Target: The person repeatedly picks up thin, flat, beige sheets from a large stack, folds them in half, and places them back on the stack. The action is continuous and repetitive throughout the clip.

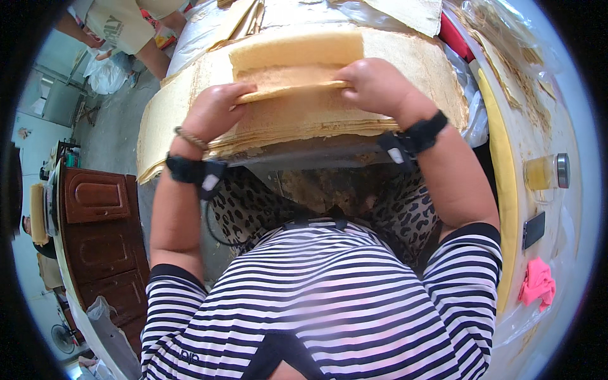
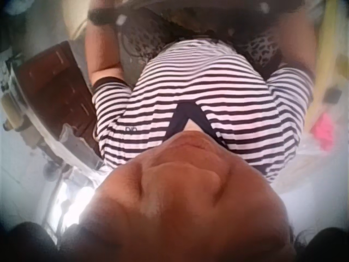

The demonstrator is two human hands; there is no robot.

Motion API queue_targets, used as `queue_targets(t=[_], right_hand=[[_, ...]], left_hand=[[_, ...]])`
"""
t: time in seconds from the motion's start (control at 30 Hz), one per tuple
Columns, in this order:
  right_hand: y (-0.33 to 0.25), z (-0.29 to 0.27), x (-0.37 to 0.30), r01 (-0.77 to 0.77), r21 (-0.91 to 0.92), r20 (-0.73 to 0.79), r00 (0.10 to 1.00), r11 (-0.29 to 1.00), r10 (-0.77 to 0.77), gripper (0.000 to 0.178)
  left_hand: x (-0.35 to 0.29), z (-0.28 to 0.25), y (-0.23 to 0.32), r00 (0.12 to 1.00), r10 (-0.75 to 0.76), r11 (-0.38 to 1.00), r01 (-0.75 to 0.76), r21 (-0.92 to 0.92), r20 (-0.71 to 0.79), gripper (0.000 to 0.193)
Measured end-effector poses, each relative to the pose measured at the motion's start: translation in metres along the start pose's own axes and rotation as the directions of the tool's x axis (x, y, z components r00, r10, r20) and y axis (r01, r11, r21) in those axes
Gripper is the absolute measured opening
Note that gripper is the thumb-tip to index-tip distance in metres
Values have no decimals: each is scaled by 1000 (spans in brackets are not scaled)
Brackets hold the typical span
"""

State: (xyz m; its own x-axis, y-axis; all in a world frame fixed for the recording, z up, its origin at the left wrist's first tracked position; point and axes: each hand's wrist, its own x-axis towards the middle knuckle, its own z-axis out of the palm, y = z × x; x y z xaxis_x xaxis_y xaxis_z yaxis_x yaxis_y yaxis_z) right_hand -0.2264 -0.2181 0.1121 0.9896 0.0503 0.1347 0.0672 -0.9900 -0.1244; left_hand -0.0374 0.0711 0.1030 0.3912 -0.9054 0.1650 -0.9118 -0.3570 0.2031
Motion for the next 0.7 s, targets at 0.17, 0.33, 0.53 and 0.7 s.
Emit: queue_targets(t=[0.17, 0.33, 0.53, 0.7], right_hand=[[20, -9, -39, -397, 665, 285, 918, 633, 276, 40], [24, 30, -38, -192, 913, -8, 874, 360, 486, 49], [15, 51, -23, -146, 952, -52, 787, 268, 614, 46], [15, 62, -13, -263, 876, -110, 708, 405, 698, 43]], left_hand=[[-27, -3, -26, 982, -125, 637, 187, -748, 139, 25], [-21, 28, -22, 935, -353, 478, 212, -852, 34, 33], [0, 61, -19, 847, -474, 700, 197, -687, -241, 33], [8, 61, -6, 789, -522, 826, 373, -422, -325, 29]])
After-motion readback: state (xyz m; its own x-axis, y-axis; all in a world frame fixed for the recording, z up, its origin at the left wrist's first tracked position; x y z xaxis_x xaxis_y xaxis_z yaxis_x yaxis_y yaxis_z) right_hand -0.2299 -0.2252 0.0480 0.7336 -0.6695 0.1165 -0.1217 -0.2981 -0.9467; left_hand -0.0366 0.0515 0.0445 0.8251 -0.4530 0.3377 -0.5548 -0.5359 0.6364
